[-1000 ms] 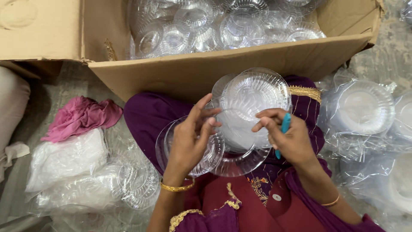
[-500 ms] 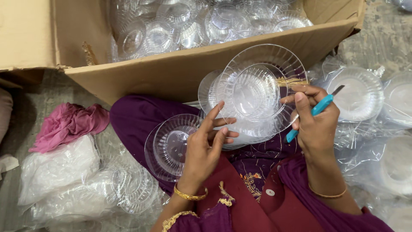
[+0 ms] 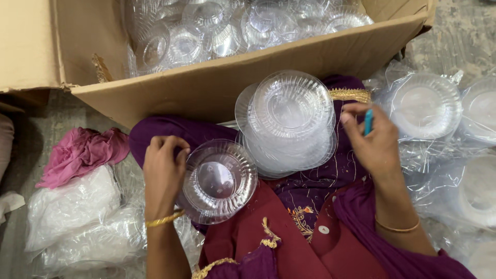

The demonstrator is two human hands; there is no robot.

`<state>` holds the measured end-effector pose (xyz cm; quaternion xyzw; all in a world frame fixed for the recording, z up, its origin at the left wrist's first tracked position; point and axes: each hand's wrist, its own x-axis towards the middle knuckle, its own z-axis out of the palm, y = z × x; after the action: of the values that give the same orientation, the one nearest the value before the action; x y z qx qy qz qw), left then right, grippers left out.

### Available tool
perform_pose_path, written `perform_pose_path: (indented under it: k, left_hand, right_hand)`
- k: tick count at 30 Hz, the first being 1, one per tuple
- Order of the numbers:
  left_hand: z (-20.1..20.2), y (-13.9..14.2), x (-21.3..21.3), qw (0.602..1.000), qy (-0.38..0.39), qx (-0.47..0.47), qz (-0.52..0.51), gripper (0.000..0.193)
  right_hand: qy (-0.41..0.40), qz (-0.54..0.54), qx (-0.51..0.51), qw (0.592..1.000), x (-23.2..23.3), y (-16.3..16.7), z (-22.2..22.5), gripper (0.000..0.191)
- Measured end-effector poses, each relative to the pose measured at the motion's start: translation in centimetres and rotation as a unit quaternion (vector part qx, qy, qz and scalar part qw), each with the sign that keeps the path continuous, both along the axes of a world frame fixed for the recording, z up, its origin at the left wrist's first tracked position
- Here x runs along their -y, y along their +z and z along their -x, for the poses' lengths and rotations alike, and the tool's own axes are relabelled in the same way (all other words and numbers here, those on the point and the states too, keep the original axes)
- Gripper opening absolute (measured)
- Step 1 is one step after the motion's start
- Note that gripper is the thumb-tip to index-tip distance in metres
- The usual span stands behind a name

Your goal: The person sits on the floor and repeatedly picks up clear plastic plates from a cardboard box. They use a utility knife to trim the edges of the plates, then place them into plastic bags and set the packaged plates aside.

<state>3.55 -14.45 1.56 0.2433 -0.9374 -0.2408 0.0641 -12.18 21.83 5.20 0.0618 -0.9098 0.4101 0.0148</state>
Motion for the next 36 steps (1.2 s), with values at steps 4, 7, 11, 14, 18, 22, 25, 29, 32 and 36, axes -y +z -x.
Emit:
perform_pose_path:
  k: [4,7,11,14,18,22,25,29,32,36]
  left_hand:
    - [0.7,0.0,-1.1,0.993,-0.084,-0.043,0.074,0.05]
    - [2.1,0.0,-1.7,0.98,-0.098,0.06,0.162,0.042]
    - [1.7,2.7,-2.2,0.983,-0.17,0.026,-0.067,0.019]
    - [0.8,5.7,-4.3,0.973,-0.198,-0.007,-0.118,0.02]
    - [2.6,7.7,-7.8,0.96,-0.2,-0.06,-0.185,0.022]
    - [4.3,7.4,-8.8,0.867,-0.262,-0.063,-0.419,0.041]
    - [4.5,6.4,-8.9,0.861,-0.234,-0.042,-0.45,0.051]
    - [4.5,4.7,-9.0,0.824,-0.219,-0.113,-0.509,0.045]
    - [4.5,3.6,-8.7,0.805,-0.16,-0.079,-0.565,0.042]
    - [4.0,3.0,-7.6,0.816,-0.14,-0.074,-0.557,0.04]
  right_hand:
    - [0.111,-0.016,0.079,0.991,1.6,-0.2,-1.0,0.025]
    - [0.111,-0.013,0.087,0.99,3.3,-0.4,-1.9,0.028]
    - [0.209,0.028,0.07,0.975,4.2,0.0,-3.1,0.032]
    - [0.319,0.081,0.015,0.944,4.9,0.0,-3.7,0.041]
    - [0.289,0.131,0.002,0.948,5.1,-0.4,-4.1,0.028]
    - [0.143,0.181,0.016,0.973,2.8,-0.5,-3.2,0.024]
    - [0.058,0.368,0.065,0.926,1.3,-0.5,-2.3,0.025]
    - [0.011,0.337,0.056,0.94,0.8,-0.6,-1.9,0.027]
    - [0.02,0.35,0.035,0.936,0.8,-0.4,-1.5,0.025]
    - [0.008,0.381,0.019,0.924,0.4,0.1,-0.9,0.022]
